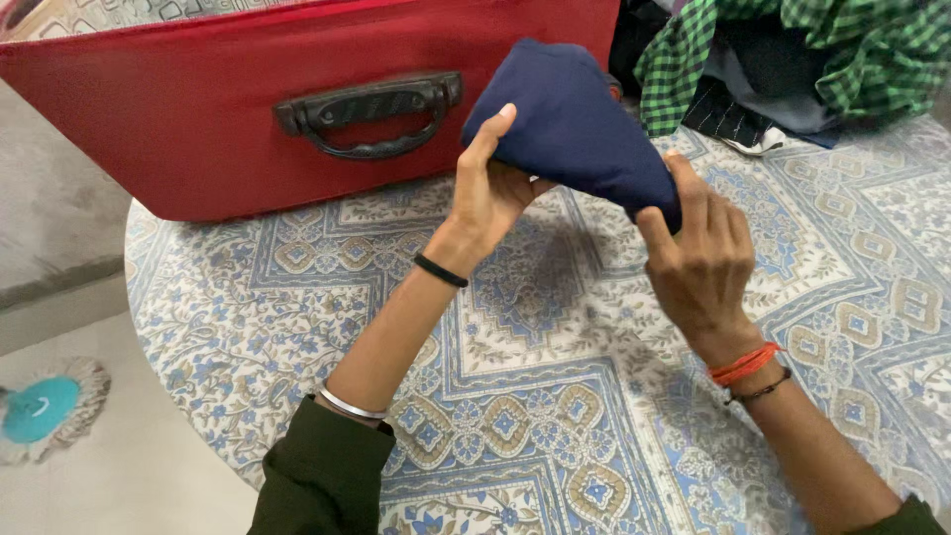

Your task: The person folds a blue shirt by hand on a circular table and places it into a red suitcase already containing other folded shirts.

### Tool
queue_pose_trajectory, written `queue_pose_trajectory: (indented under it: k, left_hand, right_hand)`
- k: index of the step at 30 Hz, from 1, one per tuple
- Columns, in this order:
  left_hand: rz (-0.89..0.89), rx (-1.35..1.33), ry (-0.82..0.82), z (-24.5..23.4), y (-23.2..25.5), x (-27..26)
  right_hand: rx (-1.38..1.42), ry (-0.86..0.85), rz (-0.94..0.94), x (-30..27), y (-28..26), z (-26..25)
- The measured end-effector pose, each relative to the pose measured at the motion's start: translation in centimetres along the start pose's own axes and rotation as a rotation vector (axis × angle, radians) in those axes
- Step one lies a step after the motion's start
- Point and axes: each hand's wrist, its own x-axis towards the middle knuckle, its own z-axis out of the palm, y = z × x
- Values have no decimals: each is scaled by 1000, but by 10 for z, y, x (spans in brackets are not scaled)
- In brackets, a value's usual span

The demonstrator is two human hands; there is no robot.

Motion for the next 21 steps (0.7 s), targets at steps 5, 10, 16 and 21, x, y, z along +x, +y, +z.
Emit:
queue_pose_trajectory:
  k: [5,10,16,21]
  left_hand:
    - [-296,223,-216,-49,15,-3]
    - [-658,434,-145,-144,21,-1]
    - [-612,555,58,-176,1,11]
    - [-648,549,61,-136,5,7]
  right_hand:
    - [92,-55,-206,-7,28,9]
    - [404,-385,-251,-17,10,18]
    - [337,-502,-149,-18,-24,2]
    - [-47,-777,-151,-27,-21,-1]
